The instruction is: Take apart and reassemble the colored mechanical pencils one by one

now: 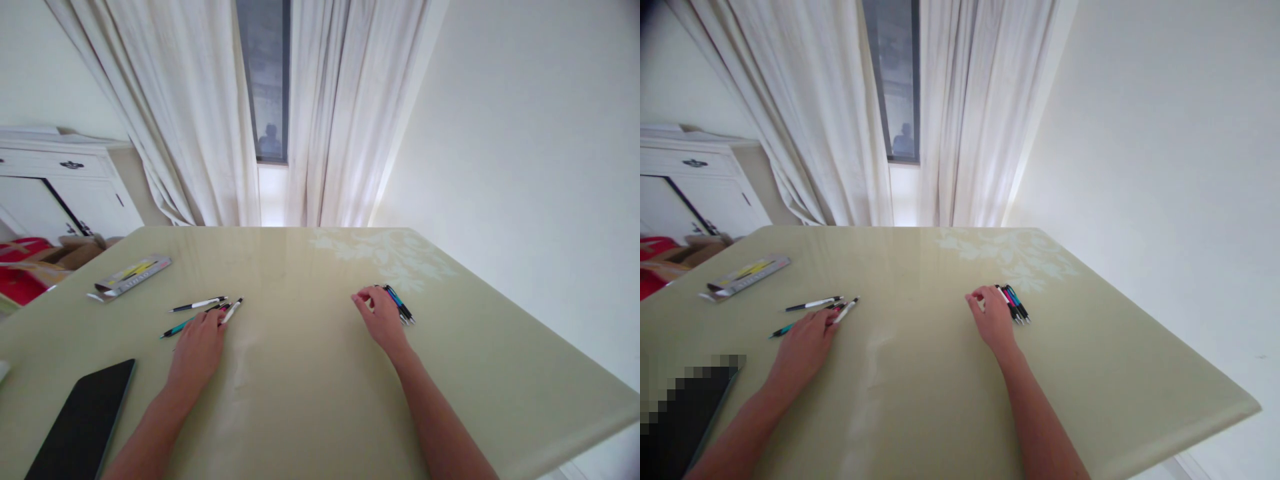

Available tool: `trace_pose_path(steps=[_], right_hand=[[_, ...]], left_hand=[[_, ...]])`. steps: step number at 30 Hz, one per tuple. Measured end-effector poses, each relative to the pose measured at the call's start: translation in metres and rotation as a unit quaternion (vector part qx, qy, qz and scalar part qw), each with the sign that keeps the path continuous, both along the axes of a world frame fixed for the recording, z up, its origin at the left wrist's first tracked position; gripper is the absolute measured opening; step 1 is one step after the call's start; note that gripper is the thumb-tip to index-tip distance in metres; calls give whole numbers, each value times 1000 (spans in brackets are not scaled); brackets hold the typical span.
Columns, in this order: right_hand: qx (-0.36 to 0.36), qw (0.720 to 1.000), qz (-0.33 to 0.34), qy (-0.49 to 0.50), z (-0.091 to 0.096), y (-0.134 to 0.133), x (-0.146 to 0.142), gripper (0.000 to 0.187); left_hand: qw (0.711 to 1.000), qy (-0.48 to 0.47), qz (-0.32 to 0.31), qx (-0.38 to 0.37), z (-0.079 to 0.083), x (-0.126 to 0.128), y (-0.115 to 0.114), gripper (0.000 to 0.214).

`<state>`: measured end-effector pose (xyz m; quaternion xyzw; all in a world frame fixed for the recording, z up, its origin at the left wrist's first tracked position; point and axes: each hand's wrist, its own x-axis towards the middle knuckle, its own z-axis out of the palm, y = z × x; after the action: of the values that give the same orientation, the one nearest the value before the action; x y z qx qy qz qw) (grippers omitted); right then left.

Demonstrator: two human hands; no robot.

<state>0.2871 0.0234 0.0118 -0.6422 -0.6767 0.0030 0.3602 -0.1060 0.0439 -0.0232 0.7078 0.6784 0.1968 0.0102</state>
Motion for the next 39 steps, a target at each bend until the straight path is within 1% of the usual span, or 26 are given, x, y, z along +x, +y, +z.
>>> trace_pose_path(steps=[1,3,5,6,8,9,10,13,16,19,26,29,33,36,39], right_hand=[[-17,998,52,23,0,-3,-16,25],[-53,987,140,56,0,-13,-46,23],[-71,972,218,57,-2,-22,-69,45],[-80,964,251,43,-3,-25,-77,47],[-100,951,293,20,-5,-28,-84,30],[-108,948,300,16,-5,-27,-84,23],[-115,947,299,21,-5,-26,-82,20],[-129,952,274,54,-1,-22,-72,21],[-152,948,269,75,5,-22,-66,23],[-167,941,280,86,7,-23,-66,24],[-157,940,291,88,4,-23,-67,23],[-146,940,294,92,4,-21,-65,21],[-140,938,304,96,5,-21,-64,21],[-158,935,296,112,7,-23,-65,24],[-196,929,279,143,8,-26,-65,29]], left_hand=[[999,-27,-29,1,1,7,-2,29],[987,-96,-128,-4,6,25,-10,26],[958,-165,-235,-18,13,45,-22,28],[943,-189,-272,-27,17,55,-29,28],[927,-228,-298,-26,23,70,-39,26],[922,-245,-301,-20,25,74,-42,23],[918,-261,-297,-9,26,75,-43,21],[919,-290,-264,29,25,71,-42,20],[928,-290,-231,46,23,64,-37,22],[935,-270,-227,48,22,62,-36,26],[940,-222,-257,35,20,61,-38,29],[941,-217,-258,2,22,64,-40,33],[942,-230,-242,-39,26,69,-42,40],[940,-235,-242,-47,26,69,-42,41],[939,-225,-256,-42,25,65,-41,31]])
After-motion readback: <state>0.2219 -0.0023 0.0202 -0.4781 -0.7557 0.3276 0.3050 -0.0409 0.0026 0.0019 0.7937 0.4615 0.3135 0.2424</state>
